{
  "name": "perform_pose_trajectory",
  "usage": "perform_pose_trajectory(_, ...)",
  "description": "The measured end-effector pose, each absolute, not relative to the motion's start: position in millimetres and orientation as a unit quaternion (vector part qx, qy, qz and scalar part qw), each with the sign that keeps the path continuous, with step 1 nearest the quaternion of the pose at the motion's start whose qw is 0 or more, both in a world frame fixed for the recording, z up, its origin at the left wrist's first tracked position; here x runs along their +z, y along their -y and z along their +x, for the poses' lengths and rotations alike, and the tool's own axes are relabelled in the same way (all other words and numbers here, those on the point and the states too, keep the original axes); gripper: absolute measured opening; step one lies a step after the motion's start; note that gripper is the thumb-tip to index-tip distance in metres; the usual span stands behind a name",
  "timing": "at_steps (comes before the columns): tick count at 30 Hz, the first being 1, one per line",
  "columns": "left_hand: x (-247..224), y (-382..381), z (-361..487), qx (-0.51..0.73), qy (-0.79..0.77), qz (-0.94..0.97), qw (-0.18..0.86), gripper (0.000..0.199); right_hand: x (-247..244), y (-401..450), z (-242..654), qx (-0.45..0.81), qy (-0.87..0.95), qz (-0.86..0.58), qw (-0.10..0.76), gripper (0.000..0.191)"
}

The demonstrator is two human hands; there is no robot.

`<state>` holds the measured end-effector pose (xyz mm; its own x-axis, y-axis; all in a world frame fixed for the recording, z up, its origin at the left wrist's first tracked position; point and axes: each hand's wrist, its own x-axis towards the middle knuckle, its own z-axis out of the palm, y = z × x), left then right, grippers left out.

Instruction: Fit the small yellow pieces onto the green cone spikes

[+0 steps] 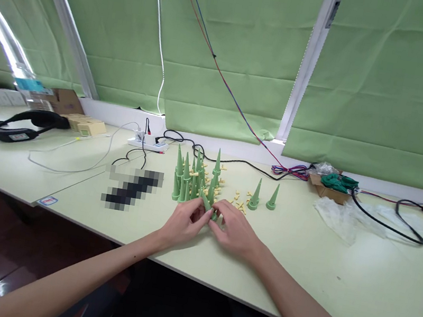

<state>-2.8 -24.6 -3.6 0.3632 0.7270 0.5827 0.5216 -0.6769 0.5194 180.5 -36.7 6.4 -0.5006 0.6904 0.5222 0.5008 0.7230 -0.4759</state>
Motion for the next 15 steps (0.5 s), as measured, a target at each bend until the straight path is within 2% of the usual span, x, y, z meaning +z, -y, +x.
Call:
perform_pose_trajectory(3,-3,25,-3,0.409,-0.390,0.815,0.130,0.030,14,32,192,0.145,0.861,-0.336,0.352,0.027)
perform_pose_trajectory(7,-2,26,-2,0.363,-0.403,0.829,0.134,0.032,11,15,211,0.084,0.816,-0.428,0.380,0.020)
perform_pose_trajectory(11,-1,26,0,0.302,-0.419,0.847,0.122,0.030,0,-2,225,0.012,0.795,-0.515,0.320,0.020)
perform_pose_trajectory(15,1,28,1,0.271,-0.426,0.857,0.106,0.029,-5,-8,229,0.000,0.798,-0.540,0.268,0.025)
